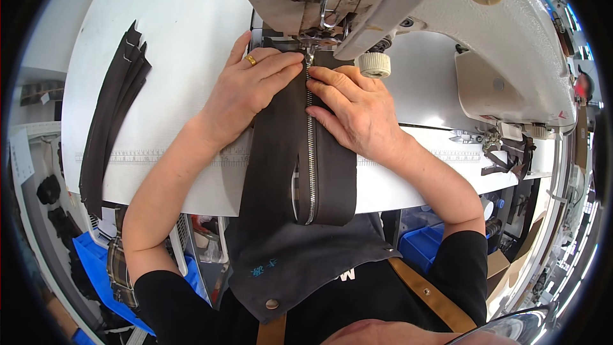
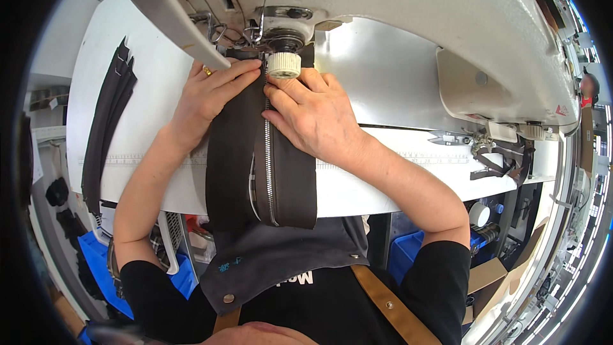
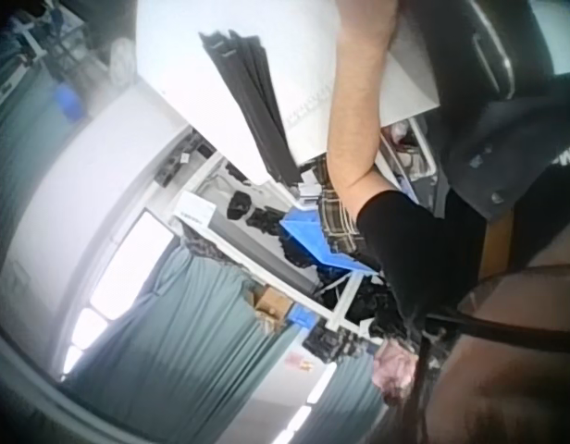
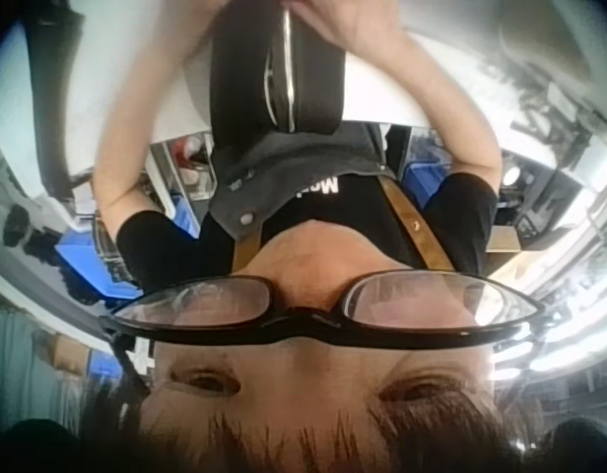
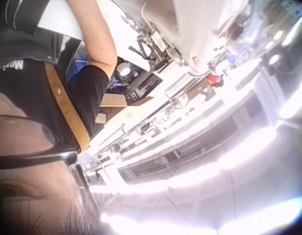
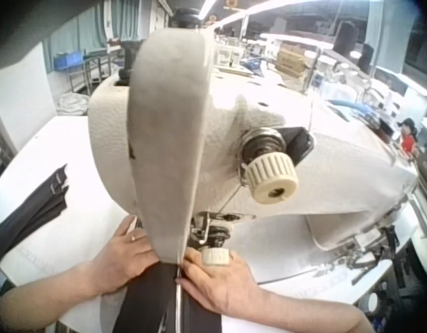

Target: The person operates an industrial sewing machine to attach zippers to plaid fabric pouches. They guide the fabric under the needle, sew along the zipper edges, and trim excess thread with scissors. The process is repeated for multiple pouches, with the person handling the items one at a time.

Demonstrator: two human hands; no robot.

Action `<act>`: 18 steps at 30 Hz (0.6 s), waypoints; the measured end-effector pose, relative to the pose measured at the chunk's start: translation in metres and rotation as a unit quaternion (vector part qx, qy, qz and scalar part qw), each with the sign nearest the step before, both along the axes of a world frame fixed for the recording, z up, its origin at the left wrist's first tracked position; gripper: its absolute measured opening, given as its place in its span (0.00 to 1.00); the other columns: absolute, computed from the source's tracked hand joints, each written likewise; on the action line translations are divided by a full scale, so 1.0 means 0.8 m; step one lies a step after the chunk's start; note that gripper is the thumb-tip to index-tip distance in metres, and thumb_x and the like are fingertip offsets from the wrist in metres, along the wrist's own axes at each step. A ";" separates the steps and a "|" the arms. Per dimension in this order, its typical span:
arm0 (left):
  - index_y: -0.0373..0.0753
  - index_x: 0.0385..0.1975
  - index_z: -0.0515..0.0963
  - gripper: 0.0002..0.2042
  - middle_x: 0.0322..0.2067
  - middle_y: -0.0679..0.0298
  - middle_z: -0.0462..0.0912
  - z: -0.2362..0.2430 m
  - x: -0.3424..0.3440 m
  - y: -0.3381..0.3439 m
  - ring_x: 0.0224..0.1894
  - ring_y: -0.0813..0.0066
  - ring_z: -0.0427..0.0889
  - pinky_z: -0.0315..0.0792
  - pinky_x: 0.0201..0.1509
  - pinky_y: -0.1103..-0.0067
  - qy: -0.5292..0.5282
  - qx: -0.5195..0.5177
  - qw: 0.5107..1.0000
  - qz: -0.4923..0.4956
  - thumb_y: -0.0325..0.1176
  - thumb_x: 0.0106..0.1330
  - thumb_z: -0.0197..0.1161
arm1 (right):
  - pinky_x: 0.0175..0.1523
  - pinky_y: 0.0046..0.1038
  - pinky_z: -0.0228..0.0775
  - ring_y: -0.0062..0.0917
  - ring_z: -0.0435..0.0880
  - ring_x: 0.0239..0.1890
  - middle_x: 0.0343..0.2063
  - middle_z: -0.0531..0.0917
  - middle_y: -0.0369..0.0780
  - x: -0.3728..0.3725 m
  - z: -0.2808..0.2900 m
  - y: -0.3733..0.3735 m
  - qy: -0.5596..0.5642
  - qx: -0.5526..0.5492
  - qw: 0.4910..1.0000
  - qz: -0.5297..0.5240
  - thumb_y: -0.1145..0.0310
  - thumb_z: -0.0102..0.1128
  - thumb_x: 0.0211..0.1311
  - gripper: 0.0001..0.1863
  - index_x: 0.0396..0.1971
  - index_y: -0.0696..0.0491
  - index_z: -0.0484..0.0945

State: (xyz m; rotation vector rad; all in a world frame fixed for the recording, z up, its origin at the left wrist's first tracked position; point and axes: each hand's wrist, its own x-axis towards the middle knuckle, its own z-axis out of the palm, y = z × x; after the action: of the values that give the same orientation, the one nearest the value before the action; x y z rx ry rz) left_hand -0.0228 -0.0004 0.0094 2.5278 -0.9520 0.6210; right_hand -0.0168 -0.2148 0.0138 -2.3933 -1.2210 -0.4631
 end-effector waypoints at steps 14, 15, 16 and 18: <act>0.47 0.50 0.74 0.22 0.52 0.67 0.72 0.003 -0.008 0.003 0.51 0.69 0.73 0.50 0.64 0.52 0.089 0.030 0.996 -0.006 0.23 0.52 0.56 | 0.39 0.29 0.69 0.30 0.76 0.39 0.38 0.80 0.36 0.002 -0.003 -0.005 0.005 0.029 1.000 0.011 0.65 0.65 0.48 0.15 0.37 0.54 0.80; 0.46 0.50 0.74 0.22 0.52 0.67 0.72 0.002 -0.010 0.002 0.51 0.69 0.73 0.50 0.64 0.52 0.089 0.029 0.996 -0.004 0.23 0.52 0.56 | 0.39 0.29 0.69 0.30 0.76 0.39 0.38 0.80 0.36 0.003 -0.003 -0.006 0.005 0.026 1.000 0.012 0.66 0.65 0.48 0.14 0.37 0.54 0.80; 0.46 0.50 0.74 0.22 0.51 0.66 0.72 0.002 -0.010 0.001 0.51 0.69 0.73 0.50 0.64 0.52 0.089 0.028 0.996 -0.002 0.23 0.52 0.56 | 0.39 0.30 0.69 0.30 0.76 0.39 0.38 0.80 0.36 0.003 -0.003 -0.006 0.005 0.028 1.000 0.011 0.66 0.65 0.48 0.15 0.37 0.54 0.80; 0.46 0.50 0.74 0.22 0.51 0.66 0.72 0.002 -0.011 0.000 0.52 0.68 0.73 0.50 0.64 0.52 0.088 0.023 0.996 -0.002 0.23 0.52 0.56 | 0.40 0.30 0.70 0.30 0.76 0.39 0.38 0.80 0.37 0.002 -0.003 -0.006 0.007 0.031 0.999 0.010 0.67 0.65 0.48 0.15 0.37 0.54 0.80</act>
State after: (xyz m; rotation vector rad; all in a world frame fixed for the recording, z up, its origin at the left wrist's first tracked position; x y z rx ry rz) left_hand -0.0313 -0.0005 0.0114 2.5694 -0.9187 0.3718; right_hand -0.0151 -0.2194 0.0116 -2.3267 -1.2065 -0.4689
